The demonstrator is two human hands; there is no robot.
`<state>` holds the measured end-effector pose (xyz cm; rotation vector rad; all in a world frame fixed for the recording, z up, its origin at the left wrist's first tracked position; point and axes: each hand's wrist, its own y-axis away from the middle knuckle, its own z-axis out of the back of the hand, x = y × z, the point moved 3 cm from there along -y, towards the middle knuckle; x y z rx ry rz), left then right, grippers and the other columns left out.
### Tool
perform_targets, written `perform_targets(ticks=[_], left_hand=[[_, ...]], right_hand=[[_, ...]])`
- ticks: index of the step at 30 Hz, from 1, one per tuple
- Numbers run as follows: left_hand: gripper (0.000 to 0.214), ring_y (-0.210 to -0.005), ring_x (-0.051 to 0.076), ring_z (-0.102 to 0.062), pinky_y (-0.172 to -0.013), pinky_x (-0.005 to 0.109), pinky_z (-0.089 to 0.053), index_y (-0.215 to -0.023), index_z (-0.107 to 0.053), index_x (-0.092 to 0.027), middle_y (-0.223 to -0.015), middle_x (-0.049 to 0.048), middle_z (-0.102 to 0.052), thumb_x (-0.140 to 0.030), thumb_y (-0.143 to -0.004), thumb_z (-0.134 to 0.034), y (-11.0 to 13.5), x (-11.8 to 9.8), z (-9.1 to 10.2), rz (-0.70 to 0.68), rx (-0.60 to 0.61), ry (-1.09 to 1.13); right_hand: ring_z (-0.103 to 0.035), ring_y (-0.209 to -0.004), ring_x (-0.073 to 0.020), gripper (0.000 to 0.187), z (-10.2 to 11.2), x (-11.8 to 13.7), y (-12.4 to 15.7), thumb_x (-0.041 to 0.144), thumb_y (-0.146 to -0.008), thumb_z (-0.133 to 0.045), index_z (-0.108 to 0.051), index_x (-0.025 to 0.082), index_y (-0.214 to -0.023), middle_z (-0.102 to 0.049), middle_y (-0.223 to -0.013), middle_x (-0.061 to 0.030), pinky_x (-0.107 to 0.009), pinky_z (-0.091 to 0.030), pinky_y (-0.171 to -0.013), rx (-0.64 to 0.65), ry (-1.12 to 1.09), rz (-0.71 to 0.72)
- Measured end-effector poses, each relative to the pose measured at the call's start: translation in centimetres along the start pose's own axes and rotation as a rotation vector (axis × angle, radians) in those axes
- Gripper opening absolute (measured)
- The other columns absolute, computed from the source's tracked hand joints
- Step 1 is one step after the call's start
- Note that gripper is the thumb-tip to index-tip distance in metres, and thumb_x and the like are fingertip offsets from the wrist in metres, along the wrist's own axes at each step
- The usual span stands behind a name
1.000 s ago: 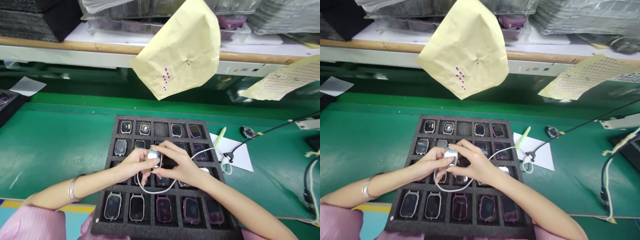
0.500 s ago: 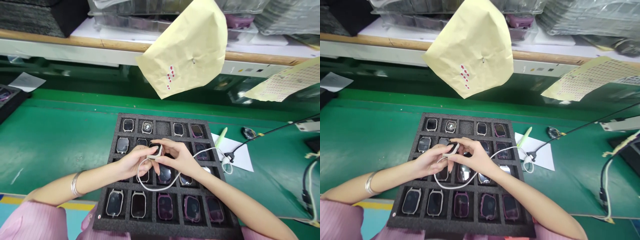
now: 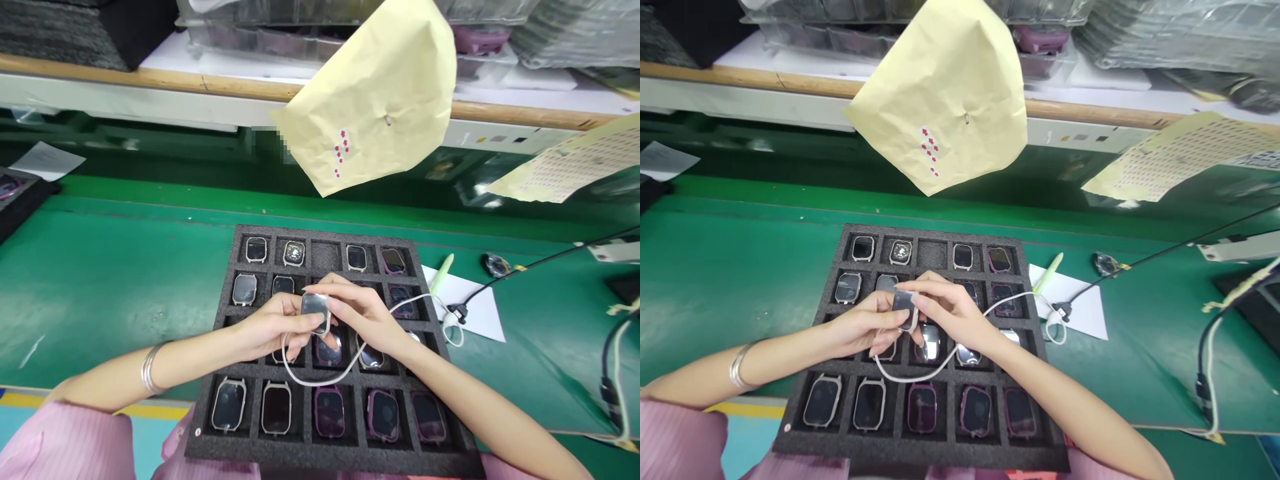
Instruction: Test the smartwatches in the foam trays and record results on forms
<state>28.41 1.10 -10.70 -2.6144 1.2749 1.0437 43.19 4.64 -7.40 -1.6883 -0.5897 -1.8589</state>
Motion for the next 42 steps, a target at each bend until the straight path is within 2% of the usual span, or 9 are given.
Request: perform_targets(ticks=[4, 7, 12, 19, 21, 26, 31, 37, 42], left_hand=[[0.024, -0.056, 0.008, -0.06, -0.051, 0.016, -0.051, -0.092, -0.067, -0.01, -0.084, 0.0117, -0.073, -0.031, -0.08, -0.071, 0.1, -0.1, -0.1, -0.058, -0.014, -0.082], [0.023, -0.077, 0.014, -0.068, -0.063, 0.019, -0.055, -0.093, -0.069, -0.011, -0.087, 0.0102, -0.073, -0.031, -0.082, -0.07, 0.2, -0.3, -0.2, -0.097, -0.049, -0.157], [0.02, -0.065, 0.012, -0.068, -0.062, 0.02, -0.057, -0.089, -0.069, -0.012, -0.073, 0.0045, -0.071, -0.028, -0.079, -0.073, 0.4, -0.6, -0.4, -0.194, -0.135, -0.313], [0.037, -0.061, 0.016, -0.071, -0.052, 0.019, -0.055, -0.092, -0.066, -0.008, -0.087, 0.0155, -0.074, -0.043, -0.08, -0.07, 0.4, -0.2, -0.7, -0.106, 0.034, -0.188], [0.036, -0.058, 0.015, -0.07, -0.05, 0.018, -0.055, -0.089, -0.065, -0.008, -0.079, 0.013, -0.074, -0.042, -0.079, -0.071, 0.4, -0.3, -0.7, -0.119, 0.0, -0.182], [0.034, -0.05, 0.014, -0.067, -0.049, 0.019, -0.055, -0.083, -0.063, -0.01, -0.063, 0.0058, -0.071, -0.041, -0.077, -0.073, 0.3, -0.4, -0.2, -0.137, -0.252, -0.246], [0.042, -0.038, 0.014, -0.061, -0.034, 0.016, -0.044, -0.08, -0.061, -0.01, -0.049, 0.0033, -0.065, -0.052, -0.078, -0.067, 0.3, 0.0, 0.0, -0.116, -0.228, -0.318], [0.05, -0.054, 0.015, -0.068, -0.042, 0.018, -0.05, -0.081, -0.07, -0.006, -0.088, 0.0202, -0.074, -0.053, -0.086, -0.057, 0.3, -0.3, -0.3, -0.069, -0.137, -0.331], [0.049, -0.046, 0.013, -0.065, -0.04, 0.017, -0.048, -0.076, -0.071, -0.006, -0.081, 0.0189, -0.075, -0.051, -0.086, -0.056, 0.4, -0.2, -0.3, -0.06, -0.147, -0.34]], right_hand=[[-0.061, -0.073, -0.0116, 0.029, 0.1, 0.2, 0.3, 0.034, -0.098, -0.051, -0.061, 0.024, -0.123, -0.052, -0.104, -0.0062, -0.025, -0.056, -0.061, 0.046, -0.033, 0.07], [-0.062, -0.093, -0.0173, 0.029, 0.4, 0.8, 0.4, 0.027, -0.097, -0.053, -0.06, 0.027, -0.125, -0.053, -0.116, -0.0085, -0.029, -0.058, -0.07, 0.019, 0.054, 0.129], [-0.059, -0.104, -0.0206, 0.028, 0.6, 1.2, 0.5, 0.024, -0.095, -0.056, -0.063, 0.024, -0.122, -0.061, -0.111, -0.0087, -0.041, -0.05, -0.092, 0.009, 0.155, 0.218], [-0.059, -0.105, -0.0231, 0.03, 0.4, 0.3, 0.6, 0.035, -0.091, -0.062, -0.063, 0.023, -0.119, -0.06, -0.111, -0.0105, -0.042, -0.05, -0.09, 0.011, 0.056, 0.208], [-0.059, -0.105, -0.0231, 0.032, 0.4, 0.5, 0.5, 0.035, -0.091, -0.063, -0.061, 0.023, -0.12, -0.061, -0.111, -0.0106, -0.042, -0.05, -0.09, 0.008, 0.106, 0.239], [-0.055, -0.114, -0.0258, 0.055, -0.1, 0.9, 0.7, 0.038, -0.083, -0.072, -0.053, 0.022, -0.132, -0.056, -0.123, -0.0132, -0.043, -0.05, -0.095, 0.02, 0.431, 0.287], [-0.058, -0.11, -0.0235, 0.041, -0.2, 0.9, 1.0, 0.032, -0.088, -0.067, -0.059, 0.021, -0.127, -0.057, -0.119, -0.012, -0.039, -0.052, -0.092, -0.002, 0.499, 0.276], [-0.062, -0.104, -0.0242, 0.04, 0.5, 0.8, 1.0, 0.034, -0.086, -0.069, -0.063, 0.022, -0.123, -0.062, -0.114, -0.0109, -0.039, -0.053, -0.09, -0.071, 0.493, 0.228], [-0.062, -0.104, -0.0241, 0.039, 0.3, 0.9, 1.1, 0.034, -0.086, -0.07, -0.063, 0.023, -0.123, -0.062, -0.114, -0.01, -0.04, -0.054, -0.09, -0.065, 0.465, 0.208]])
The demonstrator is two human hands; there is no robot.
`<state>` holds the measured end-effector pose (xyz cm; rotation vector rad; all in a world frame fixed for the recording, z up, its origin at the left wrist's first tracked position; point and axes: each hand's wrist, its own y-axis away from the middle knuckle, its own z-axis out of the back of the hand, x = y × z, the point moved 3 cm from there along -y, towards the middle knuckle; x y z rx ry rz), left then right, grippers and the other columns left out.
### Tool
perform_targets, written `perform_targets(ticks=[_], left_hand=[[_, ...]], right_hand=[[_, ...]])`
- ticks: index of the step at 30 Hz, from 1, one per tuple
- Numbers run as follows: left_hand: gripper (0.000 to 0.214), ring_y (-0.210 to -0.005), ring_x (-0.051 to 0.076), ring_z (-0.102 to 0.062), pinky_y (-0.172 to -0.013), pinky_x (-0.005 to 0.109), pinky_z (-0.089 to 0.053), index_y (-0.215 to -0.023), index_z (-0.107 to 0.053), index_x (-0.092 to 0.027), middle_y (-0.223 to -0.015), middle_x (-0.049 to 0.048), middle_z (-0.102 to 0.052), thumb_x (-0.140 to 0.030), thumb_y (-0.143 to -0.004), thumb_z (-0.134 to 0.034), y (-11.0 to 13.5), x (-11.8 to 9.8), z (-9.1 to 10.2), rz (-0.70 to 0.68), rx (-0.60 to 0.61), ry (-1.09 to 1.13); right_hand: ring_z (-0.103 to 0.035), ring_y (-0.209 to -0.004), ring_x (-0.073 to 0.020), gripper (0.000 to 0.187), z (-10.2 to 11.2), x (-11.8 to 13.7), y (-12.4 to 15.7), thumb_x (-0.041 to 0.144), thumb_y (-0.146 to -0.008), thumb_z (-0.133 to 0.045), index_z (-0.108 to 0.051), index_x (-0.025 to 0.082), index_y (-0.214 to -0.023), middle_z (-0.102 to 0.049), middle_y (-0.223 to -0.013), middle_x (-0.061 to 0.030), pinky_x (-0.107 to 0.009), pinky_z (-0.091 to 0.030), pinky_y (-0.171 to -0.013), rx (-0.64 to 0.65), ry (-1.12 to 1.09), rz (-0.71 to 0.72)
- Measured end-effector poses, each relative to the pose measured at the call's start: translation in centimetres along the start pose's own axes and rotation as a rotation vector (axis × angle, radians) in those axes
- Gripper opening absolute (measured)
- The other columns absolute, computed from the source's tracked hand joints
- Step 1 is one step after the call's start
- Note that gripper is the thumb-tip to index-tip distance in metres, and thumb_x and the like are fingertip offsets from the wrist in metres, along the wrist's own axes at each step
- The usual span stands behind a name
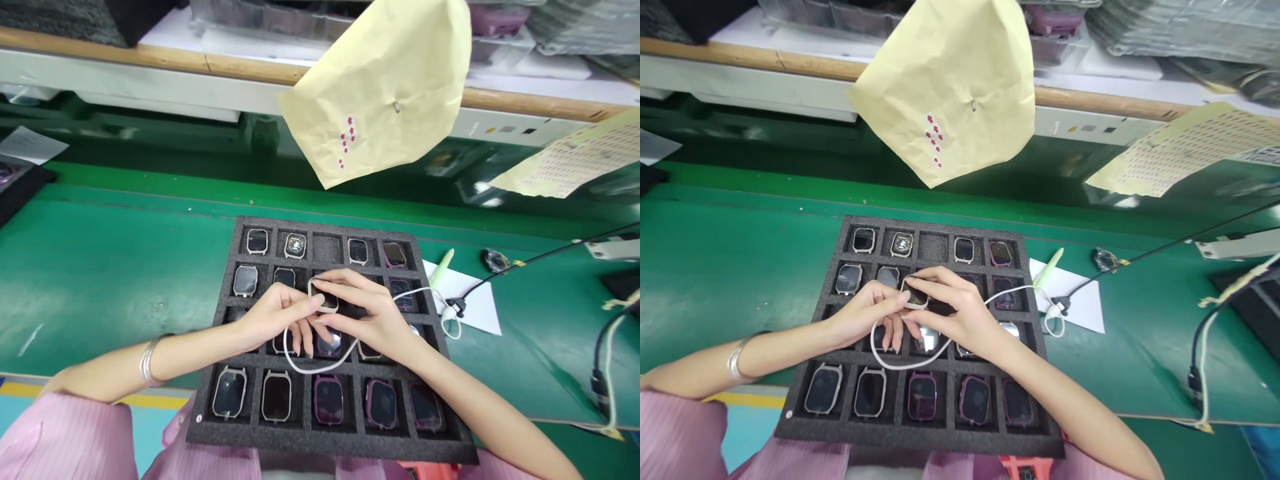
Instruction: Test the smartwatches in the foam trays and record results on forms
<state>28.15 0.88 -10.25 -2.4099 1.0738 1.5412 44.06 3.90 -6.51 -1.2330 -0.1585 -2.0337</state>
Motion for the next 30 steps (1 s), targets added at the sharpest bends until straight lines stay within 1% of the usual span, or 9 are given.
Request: perform_targets(ticks=[3, 8, 11, 14, 20, 24, 27, 30], left_hand=[[0.045, -0.044, 0.012, -0.064, -0.037, 0.016, -0.045, -0.074, -0.071, -0.007, -0.077, 0.0167, -0.075, -0.048, -0.086, -0.059, 0.1, 0.1, 0.1, 0.003, -0.005, 0.011], [0.04, -0.047, 0.014, -0.066, -0.037, 0.016, -0.046, -0.073, -0.07, -0.007, -0.074, 0.0158, -0.075, -0.044, -0.084, -0.063, 0.2, 0.2, 0.3, -0.003, -0.029, 0.034], [0.038, -0.047, 0.015, -0.067, -0.036, 0.017, -0.046, -0.072, -0.069, -0.007, -0.071, 0.0147, -0.074, -0.043, -0.083, -0.063, 0.2, 0.3, 0.4, -0.005, -0.039, 0.052], [0.034, -0.048, 0.015, -0.068, -0.039, 0.017, -0.049, -0.072, -0.069, -0.008, -0.07, 0.013, -0.074, -0.039, -0.083, -0.065, 0.3, 0.2, 0.4, -0.027, -0.038, 0.019], [0.03, -0.047, 0.014, -0.066, -0.043, 0.019, -0.052, -0.071, -0.069, -0.008, -0.065, 0.0093, -0.073, -0.038, -0.078, -0.07, 0.4, 0.2, 0.1, -0.066, -0.031, -0.083], [0.023, -0.047, 0.011, -0.065, -0.044, 0.016, -0.051, -0.068, -0.066, -0.009, -0.059, 0.0045, -0.07, -0.029, -0.071, -0.077, 0.4, 0.1, -0.2, -0.037, -0.036, -0.073], [0.022, -0.046, 0.01, -0.064, -0.046, 0.016, -0.051, -0.065, -0.066, -0.009, -0.056, 0.0033, -0.069, -0.027, -0.073, -0.076, 0.5, -0.1, -0.2, -0.02, -0.042, -0.059], [0.02, -0.05, 0.012, -0.066, -0.047, 0.016, -0.052, -0.069, -0.068, -0.009, -0.061, 0.0054, -0.071, -0.027, -0.076, -0.073, 0.7, -0.2, -0.2, -0.013, 0.028, 0.002]], right_hand=[[-0.061, -0.106, -0.0242, 0.04, -0.1, 0.1, 0.0, 0.031, -0.086, -0.069, -0.062, 0.024, -0.125, -0.061, -0.116, -0.0102, -0.04, -0.053, -0.091, -0.002, -0.02, -0.003], [-0.059, -0.11, -0.024, 0.043, -0.4, 0.1, -0.1, 0.027, -0.085, -0.071, -0.061, 0.023, -0.127, -0.059, -0.118, -0.011, -0.041, -0.052, -0.092, 0.001, -0.042, 0.035], [-0.058, -0.109, -0.0234, 0.045, -0.6, 0.1, 0.0, 0.027, -0.084, -0.072, -0.06, 0.023, -0.127, -0.059, -0.116, -0.0107, -0.039, -0.052, -0.091, -0.028, -0.027, 0.044], [-0.059, -0.108, -0.0228, 0.045, -0.7, 0.2, 0.1, 0.027, -0.083, -0.073, -0.061, 0.023, -0.126, -0.059, -0.117, -0.0102, -0.038, -0.052, -0.092, -0.054, -0.016, 0.076], [-0.061, -0.108, -0.0242, 0.047, -0.8, 0.8, 0.5, 0.027, -0.083, -0.073, -0.057, 0.021, -0.127, -0.063, -0.118, -0.0107, -0.04, -0.052, -0.094, -0.063, 0.043, 0.098], [-0.061, -0.107, -0.0239, 0.043, -1.0, 1.0, 0.7, 0.027, -0.086, -0.07, -0.057, 0.021, -0.127, -0.063, -0.117, -0.011, -0.04, -0.054, -0.091, -0.035, 0.045, 0.098], [-0.06, -0.106, -0.0224, 0.045, -0.9, 0.9, 0.6, 0.025, -0.084, -0.072, -0.057, 0.022, -0.127, -0.061, -0.114, -0.0101, -0.039, -0.053, -0.091, -0.037, -0.024, 0.106], [-0.059, -0.102, -0.021, 0.051, -0.7, 0.6, 0.2, 0.031, -0.079, -0.077, -0.059, 0.024, -0.126, -0.059, -0.11, -0.0085, -0.037, -0.052, -0.088, 0.019, -0.238, 0.095]])
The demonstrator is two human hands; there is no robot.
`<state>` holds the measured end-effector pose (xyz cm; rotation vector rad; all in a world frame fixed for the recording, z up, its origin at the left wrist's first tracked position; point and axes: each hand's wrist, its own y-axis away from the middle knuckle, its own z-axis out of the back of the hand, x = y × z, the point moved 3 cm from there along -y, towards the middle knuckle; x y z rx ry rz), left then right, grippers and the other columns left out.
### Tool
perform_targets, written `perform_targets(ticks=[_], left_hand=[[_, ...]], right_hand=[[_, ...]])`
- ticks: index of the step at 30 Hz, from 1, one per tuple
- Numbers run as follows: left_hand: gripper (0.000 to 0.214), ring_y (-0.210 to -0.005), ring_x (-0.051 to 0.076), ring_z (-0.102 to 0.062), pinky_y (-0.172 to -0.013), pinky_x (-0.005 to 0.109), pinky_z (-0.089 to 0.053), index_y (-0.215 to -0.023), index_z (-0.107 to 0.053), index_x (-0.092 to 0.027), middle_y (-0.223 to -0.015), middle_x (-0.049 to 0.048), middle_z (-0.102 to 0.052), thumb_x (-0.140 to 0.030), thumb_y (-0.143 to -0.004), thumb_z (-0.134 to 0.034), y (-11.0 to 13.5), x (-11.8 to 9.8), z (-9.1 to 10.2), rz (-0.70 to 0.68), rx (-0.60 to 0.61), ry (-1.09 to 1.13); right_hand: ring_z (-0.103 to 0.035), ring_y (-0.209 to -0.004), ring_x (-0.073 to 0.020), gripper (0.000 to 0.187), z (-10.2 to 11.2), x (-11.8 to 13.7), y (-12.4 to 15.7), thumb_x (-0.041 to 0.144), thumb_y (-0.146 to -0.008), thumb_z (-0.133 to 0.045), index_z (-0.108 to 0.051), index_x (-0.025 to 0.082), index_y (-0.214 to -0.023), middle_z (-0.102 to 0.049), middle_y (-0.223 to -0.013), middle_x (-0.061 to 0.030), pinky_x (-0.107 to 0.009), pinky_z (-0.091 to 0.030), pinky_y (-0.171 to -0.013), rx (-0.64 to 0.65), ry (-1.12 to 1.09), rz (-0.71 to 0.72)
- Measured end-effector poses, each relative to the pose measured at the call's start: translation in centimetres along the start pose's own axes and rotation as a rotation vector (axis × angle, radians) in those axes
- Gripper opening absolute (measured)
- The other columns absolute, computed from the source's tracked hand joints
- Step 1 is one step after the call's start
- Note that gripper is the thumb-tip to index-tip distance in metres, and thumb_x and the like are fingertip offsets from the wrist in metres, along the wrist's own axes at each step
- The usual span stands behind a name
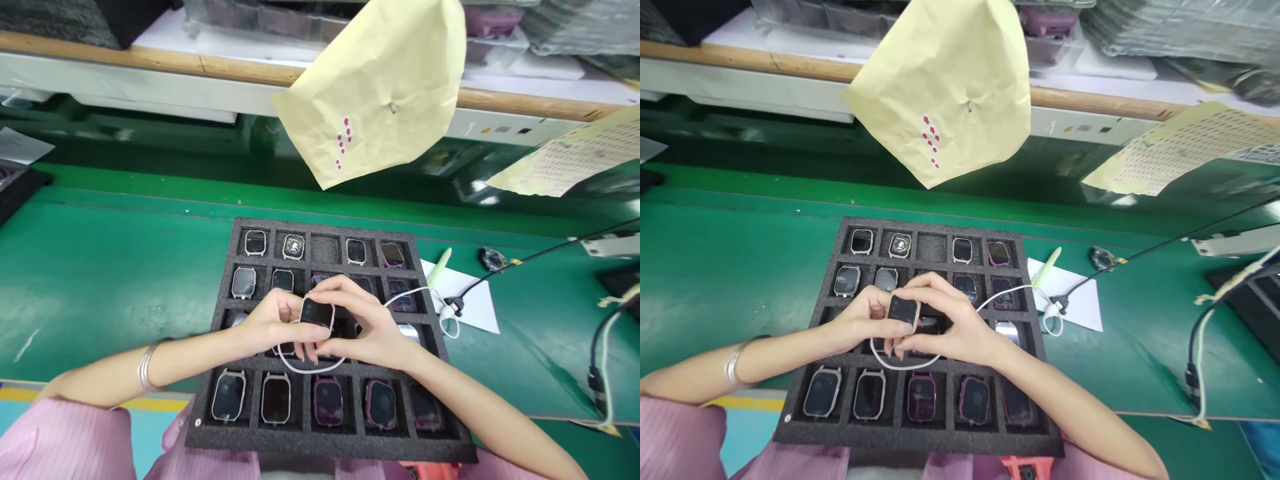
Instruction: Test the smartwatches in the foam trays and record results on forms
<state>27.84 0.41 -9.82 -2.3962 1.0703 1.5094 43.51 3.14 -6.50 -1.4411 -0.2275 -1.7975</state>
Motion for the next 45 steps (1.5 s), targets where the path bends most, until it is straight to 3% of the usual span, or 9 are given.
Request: perform_targets(ticks=[5, 15, 17, 20, 24, 30, 33, 39, 45], left_hand=[[0.019, -0.051, 0.016, -0.069, -0.042, 0.017, -0.052, -0.073, -0.07, -0.008, -0.069, 0.0091, -0.074, -0.026, -0.075, -0.074, 0.1, 0.2, 0.0, 0.032, 0.131, 0.089], [0.021, -0.052, 0.016, -0.068, -0.042, 0.019, -0.053, -0.074, -0.071, -0.008, -0.068, 0.0104, -0.074, -0.029, -0.072, -0.075, 0.4, 0.7, -0.2, 0.072, 0.245, 0.071], [0.023, -0.05, 0.016, -0.068, -0.042, 0.019, -0.053, -0.074, -0.071, -0.009, -0.067, 0.01, -0.073, -0.031, -0.072, -0.076, 0.4, 0.6, -0.2, 0.06, 0.212, 0.04], [0.029, -0.043, 0.012, -0.061, -0.041, 0.019, -0.049, -0.067, -0.068, -0.009, -0.061, 0.0069, -0.07, -0.037, -0.073, -0.075, 0.2, 0.2, 0.0, -0.007, 0.035, -0.044], [0.035, -0.039, 0.008, -0.054, -0.041, 0.019, -0.047, -0.066, -0.063, -0.011, -0.05, 0.0002, -0.061, -0.043, -0.079, -0.069, 0.0, 0.1, 0.0, -0.092, -0.117, -0.154], [0.031, -0.048, 0.008, -0.057, -0.042, 0.018, -0.049, -0.101, -0.048, -0.018, -0.068, -0.0047, -0.057, -0.041, -0.086, -0.062, 0.1, 1.0, -0.1, -0.149, -0.171, -0.185], [0.025, -0.045, 0.006, -0.051, -0.04, 0.015, -0.043, -0.098, -0.04, -0.021, -0.064, -0.0081, -0.051, -0.041, -0.091, -0.053, 0.2, 1.2, 0.1, -0.165, -0.157, -0.27], [0.018, -0.048, 0.007, -0.042, -0.044, 0.018, -0.033, -0.094, -0.038, -0.021, -0.061, -0.0082, -0.045, -0.038, -0.097, -0.042, 0.5, 0.7, 0.1, -0.257, -0.162, -0.588], [0.021, -0.048, 0.008, -0.042, -0.045, 0.02, -0.032, -0.092, -0.035, -0.022, -0.06, -0.008, -0.047, -0.041, -0.097, -0.04, 0.6, 0.7, -0.1, -0.208, -0.127, -0.548]], right_hand=[[-0.058, -0.098, -0.0195, 0.033, 0.3, -0.7, -0.3, 0.032, -0.089, -0.067, -0.065, 0.026, -0.121, -0.058, -0.107, -0.0086, -0.036, -0.051, -0.084, 0.066, -0.266, -0.059], [-0.06, -0.09, -0.0178, 0.035, -0.3, -0.8, -0.3, 0.031, -0.08, -0.077, -0.07, 0.027, -0.113, -0.059, -0.101, -0.0072, -0.035, -0.051, -0.08, 0.082, -0.428, -0.047], [-0.059, -0.093, -0.0188, 0.035, -0.1, -0.7, -0.3, 0.033, -0.082, -0.075, -0.069, 0.027, -0.115, -0.058, -0.103, -0.0077, -0.037, -0.051, -0.082, 0.1, -0.409, -0.056], [-0.057, -0.1, -0.0211, 0.035, 0.5, -0.7, -0.3, 0.031, -0.088, -0.068, -0.064, 0.026, -0.122, -0.058, -0.108, -0.0088, -0.039, -0.048, -0.087, 0.067, -0.28, -0.081], [-0.055, -0.1, -0.0213, 0.052, 0.7, -0.6, -0.2, 0.027, -0.082, -0.074, -0.055, 0.026, -0.131, -0.056, -0.107, -0.0073, -0.036, -0.049, -0.084, 0.042, -0.102, -0.105], [-0.053, -0.092, -0.0184, 0.052, 0.3, -0.8, 0.3, 0.024, -0.084, -0.073, -0.053, 0.024, -0.132, -0.053, -0.104, -0.0059, -0.032, -0.048, -0.079, -0.006, 0.105, -0.119], [-0.053, -0.08, -0.0155, 0.049, 0.1, -0.8, 0.5, 0.027, -0.087, -0.069, -0.05, 0.026, -0.133, -0.055, -0.103, -0.0047, -0.03, -0.049, -0.072, 0.009, 0.129, -0.151], [-0.055, -0.071, -0.0116, 0.049, -0.5, -0.5, 0.8, 0.024, -0.097, -0.053, -0.031, 0.03, -0.14, -0.052, -0.122, -0.0076, -0.027, -0.051, -0.065, 0.212, 0.067, -0.221], [-0.06, -0.078, -0.0156, 0.045, -0.9, -0.7, 1.1, 0.024, -0.098, -0.049, -0.029, 0.025, -0.138, -0.056, -0.111, -0.0087, -0.03, -0.054, -0.068, 0.223, 0.015, -0.236]])
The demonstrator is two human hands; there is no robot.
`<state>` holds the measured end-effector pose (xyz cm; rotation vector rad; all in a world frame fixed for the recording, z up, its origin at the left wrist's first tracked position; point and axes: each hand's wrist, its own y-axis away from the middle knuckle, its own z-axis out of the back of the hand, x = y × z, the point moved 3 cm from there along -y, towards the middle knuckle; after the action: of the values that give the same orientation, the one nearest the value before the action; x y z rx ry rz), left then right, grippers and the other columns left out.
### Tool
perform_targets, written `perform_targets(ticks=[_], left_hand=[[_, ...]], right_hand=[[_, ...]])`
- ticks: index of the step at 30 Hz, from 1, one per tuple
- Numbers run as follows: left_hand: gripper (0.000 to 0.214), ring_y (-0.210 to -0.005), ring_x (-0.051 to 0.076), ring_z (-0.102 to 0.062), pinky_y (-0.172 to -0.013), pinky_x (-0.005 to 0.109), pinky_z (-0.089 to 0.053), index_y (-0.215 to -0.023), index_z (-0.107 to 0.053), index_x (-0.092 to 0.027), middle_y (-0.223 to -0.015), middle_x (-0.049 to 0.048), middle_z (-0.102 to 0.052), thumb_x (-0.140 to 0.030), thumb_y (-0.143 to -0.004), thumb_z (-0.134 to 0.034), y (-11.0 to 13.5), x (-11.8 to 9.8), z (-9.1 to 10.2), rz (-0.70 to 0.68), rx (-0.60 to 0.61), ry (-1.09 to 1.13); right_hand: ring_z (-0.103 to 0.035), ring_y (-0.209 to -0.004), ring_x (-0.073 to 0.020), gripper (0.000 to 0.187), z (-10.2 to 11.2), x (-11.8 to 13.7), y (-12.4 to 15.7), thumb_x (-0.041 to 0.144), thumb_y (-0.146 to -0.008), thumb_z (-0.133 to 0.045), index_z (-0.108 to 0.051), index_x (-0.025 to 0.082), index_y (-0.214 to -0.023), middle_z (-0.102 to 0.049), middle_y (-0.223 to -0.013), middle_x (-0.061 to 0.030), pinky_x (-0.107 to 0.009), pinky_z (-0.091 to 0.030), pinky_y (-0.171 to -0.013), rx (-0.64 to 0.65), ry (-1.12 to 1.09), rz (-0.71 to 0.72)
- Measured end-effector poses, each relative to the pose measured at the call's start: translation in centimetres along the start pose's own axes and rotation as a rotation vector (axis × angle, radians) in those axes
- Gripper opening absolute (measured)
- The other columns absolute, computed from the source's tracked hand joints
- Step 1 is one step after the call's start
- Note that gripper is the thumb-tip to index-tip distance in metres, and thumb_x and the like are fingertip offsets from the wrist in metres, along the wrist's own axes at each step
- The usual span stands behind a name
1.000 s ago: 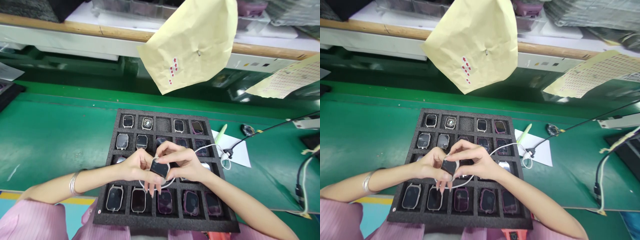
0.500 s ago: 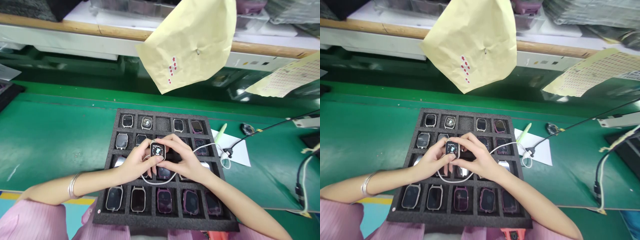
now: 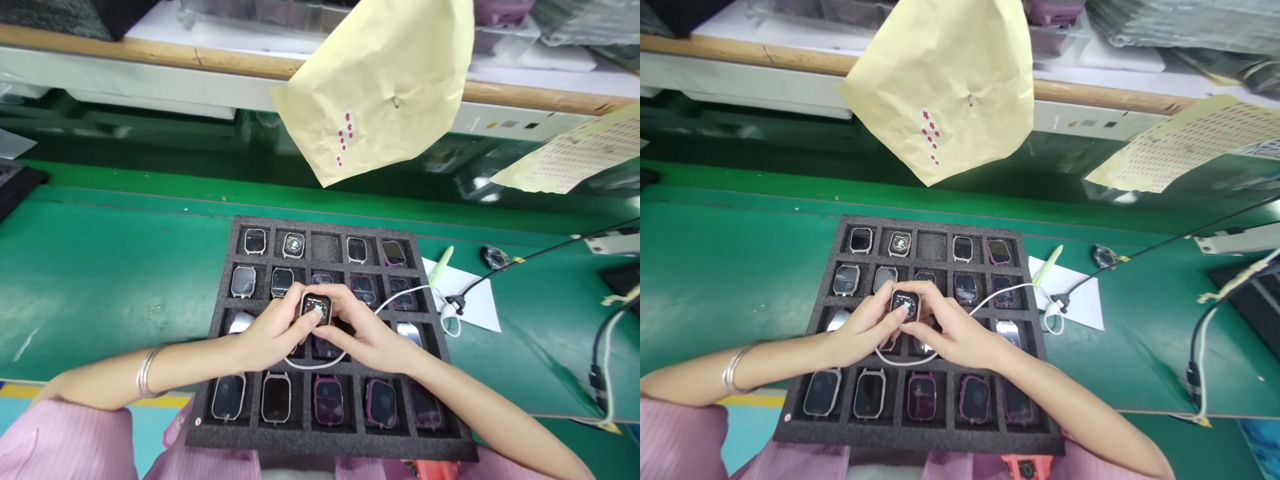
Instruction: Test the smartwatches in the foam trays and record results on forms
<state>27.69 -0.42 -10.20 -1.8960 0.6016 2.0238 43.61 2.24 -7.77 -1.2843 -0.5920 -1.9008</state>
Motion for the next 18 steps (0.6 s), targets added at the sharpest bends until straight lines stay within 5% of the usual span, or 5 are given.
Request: perform_targets(ticks=[18], left_hand=[[0.022, -0.043, 0.006, -0.038, -0.042, 0.017, -0.03, -0.096, -0.037, -0.02, -0.056, -0.009, -0.046, -0.041, -0.096, -0.045, 0.09, 0.24, -0.21, 0.029, 0.016, 0.142]], right_hand=[[-0.06, -0.073, -0.0139, 0.046, 0.12, -0.25, -0.1, 0.026, -0.095, -0.057, -0.037, 0.023, -0.136, -0.06, -0.096, -0.0042, -0.027, -0.053, -0.065, 0.002, -0.114, -0.068]])
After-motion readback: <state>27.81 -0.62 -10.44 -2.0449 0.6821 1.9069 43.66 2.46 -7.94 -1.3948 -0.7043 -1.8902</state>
